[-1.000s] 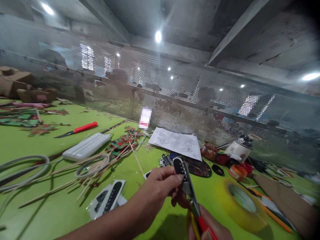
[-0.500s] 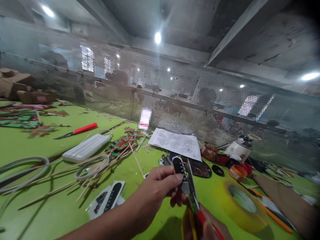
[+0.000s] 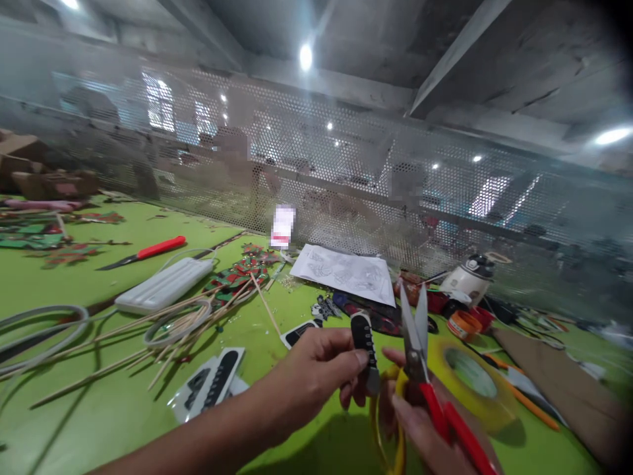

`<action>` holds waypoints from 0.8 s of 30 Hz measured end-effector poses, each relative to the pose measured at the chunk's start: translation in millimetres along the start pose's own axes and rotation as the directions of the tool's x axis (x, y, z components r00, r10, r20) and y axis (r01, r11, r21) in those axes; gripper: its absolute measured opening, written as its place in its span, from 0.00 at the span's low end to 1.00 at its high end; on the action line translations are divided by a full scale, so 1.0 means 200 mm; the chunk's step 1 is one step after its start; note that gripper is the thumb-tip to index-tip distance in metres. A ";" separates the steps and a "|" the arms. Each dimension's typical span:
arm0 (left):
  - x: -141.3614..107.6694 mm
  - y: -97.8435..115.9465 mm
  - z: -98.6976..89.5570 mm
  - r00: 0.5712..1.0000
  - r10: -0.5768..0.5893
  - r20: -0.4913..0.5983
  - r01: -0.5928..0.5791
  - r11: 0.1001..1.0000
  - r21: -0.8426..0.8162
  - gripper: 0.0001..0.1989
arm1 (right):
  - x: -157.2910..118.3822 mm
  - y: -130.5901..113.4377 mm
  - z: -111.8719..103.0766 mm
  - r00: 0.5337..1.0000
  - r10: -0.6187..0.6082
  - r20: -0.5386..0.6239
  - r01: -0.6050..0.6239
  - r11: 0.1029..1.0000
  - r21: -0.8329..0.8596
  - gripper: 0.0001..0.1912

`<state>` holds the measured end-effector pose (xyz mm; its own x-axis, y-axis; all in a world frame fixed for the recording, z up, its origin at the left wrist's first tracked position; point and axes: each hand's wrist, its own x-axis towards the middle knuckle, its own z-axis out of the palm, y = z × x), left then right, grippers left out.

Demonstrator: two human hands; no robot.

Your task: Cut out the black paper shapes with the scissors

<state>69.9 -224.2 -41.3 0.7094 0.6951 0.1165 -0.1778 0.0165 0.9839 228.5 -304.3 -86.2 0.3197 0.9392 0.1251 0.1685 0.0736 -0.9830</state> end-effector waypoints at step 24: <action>0.02 -0.11 0.05 0.936 -0.301 0.184 0.320 0.944 -0.085 0.11 | 0.04 -0.06 0.00 0.979 -0.126 -0.161 0.110 0.988 -0.104 0.33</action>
<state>83.0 -229.5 -61.7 0.8429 0.5131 -0.1617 0.0013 0.2986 0.9544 229.6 -298.3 -73.0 0.4421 0.8561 0.2676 0.2989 0.1406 -0.9439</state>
